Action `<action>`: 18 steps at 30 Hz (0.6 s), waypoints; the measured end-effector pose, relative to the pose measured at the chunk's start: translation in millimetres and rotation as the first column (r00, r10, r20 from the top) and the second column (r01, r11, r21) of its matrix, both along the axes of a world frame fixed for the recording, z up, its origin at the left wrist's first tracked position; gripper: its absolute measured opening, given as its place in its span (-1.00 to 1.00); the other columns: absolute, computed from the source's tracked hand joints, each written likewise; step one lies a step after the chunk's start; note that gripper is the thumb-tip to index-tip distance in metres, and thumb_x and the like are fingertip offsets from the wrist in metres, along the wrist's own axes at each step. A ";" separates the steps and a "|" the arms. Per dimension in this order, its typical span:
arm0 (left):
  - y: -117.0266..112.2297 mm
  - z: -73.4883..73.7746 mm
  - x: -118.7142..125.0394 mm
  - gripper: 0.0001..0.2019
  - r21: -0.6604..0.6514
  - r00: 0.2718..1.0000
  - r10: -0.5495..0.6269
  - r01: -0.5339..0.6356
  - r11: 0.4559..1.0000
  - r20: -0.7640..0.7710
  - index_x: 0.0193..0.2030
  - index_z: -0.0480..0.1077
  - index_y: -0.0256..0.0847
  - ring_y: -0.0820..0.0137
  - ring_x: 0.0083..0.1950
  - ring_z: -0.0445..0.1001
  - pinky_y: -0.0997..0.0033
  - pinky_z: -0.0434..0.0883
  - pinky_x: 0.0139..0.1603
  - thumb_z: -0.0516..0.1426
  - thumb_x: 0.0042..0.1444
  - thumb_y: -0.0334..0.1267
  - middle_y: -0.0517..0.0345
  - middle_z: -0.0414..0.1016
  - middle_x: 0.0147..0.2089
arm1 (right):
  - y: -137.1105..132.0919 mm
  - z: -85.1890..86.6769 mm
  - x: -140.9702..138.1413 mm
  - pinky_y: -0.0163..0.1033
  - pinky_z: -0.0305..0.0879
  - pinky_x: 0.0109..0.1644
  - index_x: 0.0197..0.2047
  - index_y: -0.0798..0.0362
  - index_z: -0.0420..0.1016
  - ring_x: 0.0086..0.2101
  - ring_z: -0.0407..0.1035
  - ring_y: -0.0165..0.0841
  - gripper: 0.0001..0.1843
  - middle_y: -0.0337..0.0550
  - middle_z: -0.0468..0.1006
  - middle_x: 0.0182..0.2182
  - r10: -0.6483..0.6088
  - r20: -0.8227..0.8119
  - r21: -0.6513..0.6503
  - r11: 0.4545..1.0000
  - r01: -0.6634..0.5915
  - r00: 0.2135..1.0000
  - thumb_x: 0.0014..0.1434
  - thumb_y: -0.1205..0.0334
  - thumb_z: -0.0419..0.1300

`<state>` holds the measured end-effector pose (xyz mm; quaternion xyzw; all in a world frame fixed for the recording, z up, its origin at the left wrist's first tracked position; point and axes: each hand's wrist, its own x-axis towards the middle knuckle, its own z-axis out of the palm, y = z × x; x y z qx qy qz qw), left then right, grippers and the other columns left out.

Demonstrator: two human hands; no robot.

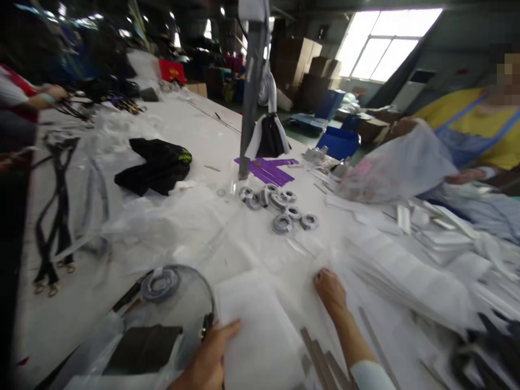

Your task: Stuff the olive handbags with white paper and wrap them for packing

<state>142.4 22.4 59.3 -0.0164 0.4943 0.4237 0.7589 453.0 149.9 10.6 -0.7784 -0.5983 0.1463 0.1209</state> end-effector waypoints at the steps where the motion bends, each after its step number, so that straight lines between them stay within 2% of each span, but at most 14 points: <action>1: 5.6 -0.9 7.7 -0.64 -0.019 0.998 -0.026 0.027 0.999 0.051 -0.11 0.47 -0.26 0.12 -0.08 0.60 0.23 0.54 -0.06 0.34 -0.10 -0.34 0.00 0.64 -0.23 | -4.8 0.6 2.3 -0.05 0.35 -0.01 -0.51 0.00 0.38 -0.17 0.48 -0.12 -0.79 0.05 0.56 -0.26 -0.002 0.010 -0.002 1.000 0.002 1.000 0.06 0.14 0.01; 3: 18.5 -5.3 17.9 -0.63 -0.024 0.993 -0.051 0.053 0.998 0.104 -0.13 0.47 -0.31 0.12 -0.09 0.61 0.21 0.53 -0.02 0.32 -0.14 -0.36 0.00 0.65 -0.24 | -17.4 4.0 1.6 -0.14 0.31 0.04 -0.44 0.02 0.42 -0.09 0.44 -0.18 -0.78 0.03 0.54 -0.15 -0.016 0.019 0.018 1.000 0.016 1.000 0.10 0.17 0.00; 6: 34.9 -18.3 23.4 -0.61 0.035 0.999 0.000 -0.001 0.999 0.038 -0.13 0.47 -0.32 0.12 -0.06 0.61 0.19 0.50 0.07 0.33 -0.19 -0.36 -0.02 0.65 -0.23 | -43.2 25.2 -14.0 -0.12 0.28 0.06 -0.42 0.03 0.45 -0.10 0.40 -0.15 -0.76 0.04 0.54 -0.25 -0.014 0.055 0.069 0.998 0.010 0.998 0.12 0.17 0.00; 9: 42.2 -28.2 28.2 -0.57 0.119 0.998 0.044 -0.039 0.992 -0.040 -0.12 0.46 -0.33 0.09 0.01 0.58 0.16 0.47 0.14 0.38 -0.20 -0.31 -0.06 0.64 -0.16 | -72.8 59.3 -46.9 -0.10 0.29 -0.04 -0.45 0.02 0.48 -0.23 0.40 -0.13 -0.76 0.02 0.55 -0.39 0.104 0.138 0.032 0.993 -0.110 0.985 0.13 0.21 0.04; 11: 41.6 -27.0 35.5 -0.52 0.164 1.000 -0.017 0.019 0.986 -0.011 -0.07 0.46 -0.33 0.06 0.04 0.57 0.11 0.45 0.16 0.40 -0.14 -0.18 -0.10 0.64 -0.12 | -91.1 75.2 -79.0 -0.07 0.29 -0.07 -0.49 0.04 0.49 -0.26 0.41 -0.11 -0.76 0.05 0.55 -0.43 0.231 0.167 -0.058 0.973 -0.224 0.959 0.12 0.29 0.04; 13: 38.0 -21.7 44.6 -0.45 0.221 0.990 -0.129 0.112 0.969 0.061 -0.02 0.46 -0.32 0.05 0.08 0.55 0.07 0.42 0.20 0.38 -0.07 0.00 -0.13 0.63 -0.09 | -104.8 76.9 -114.1 -0.04 0.29 -0.01 -0.44 0.09 0.54 -0.20 0.42 -0.07 -0.80 0.10 0.57 -0.36 0.360 0.136 -0.125 0.930 -0.344 0.923 0.03 0.40 0.08; 15: 33.6 -19.3 52.3 -0.40 0.297 0.972 -0.209 0.171 0.940 0.104 0.01 0.47 -0.29 0.05 0.14 0.52 0.08 0.37 0.27 0.36 -0.06 0.12 -0.14 0.61 -0.04 | -110.7 66.5 -141.3 0.00 0.28 0.08 -0.18 0.14 0.58 -0.03 0.40 0.00 -0.68 0.18 0.57 -0.09 0.430 0.078 -0.132 0.899 -0.418 0.899 0.00 0.44 0.12; 17: 31.3 -25.2 56.4 -0.41 0.299 0.979 -0.198 0.177 0.938 0.043 -0.03 0.49 -0.29 0.06 0.16 0.50 0.14 0.33 0.31 0.39 -0.10 0.08 -0.13 0.61 -0.02 | -106.9 53.0 -149.0 -0.02 0.31 0.07 -0.05 0.12 0.56 0.06 0.37 0.01 -0.61 0.16 0.51 0.06 0.461 -0.039 -0.154 0.874 -0.462 0.886 0.02 0.40 0.16; 18: 31.4 -31.3 57.1 -0.45 0.251 0.985 -0.174 0.172 0.953 -0.013 -0.06 0.50 -0.30 0.07 0.15 0.51 0.16 0.33 0.30 0.41 -0.12 0.02 -0.12 0.62 -0.05 | -101.5 47.9 -143.1 -0.06 0.34 0.04 -0.09 0.08 0.58 0.03 0.40 -0.03 -0.67 0.10 0.54 0.04 0.453 -0.133 -0.176 0.864 -0.471 0.882 0.05 0.34 0.18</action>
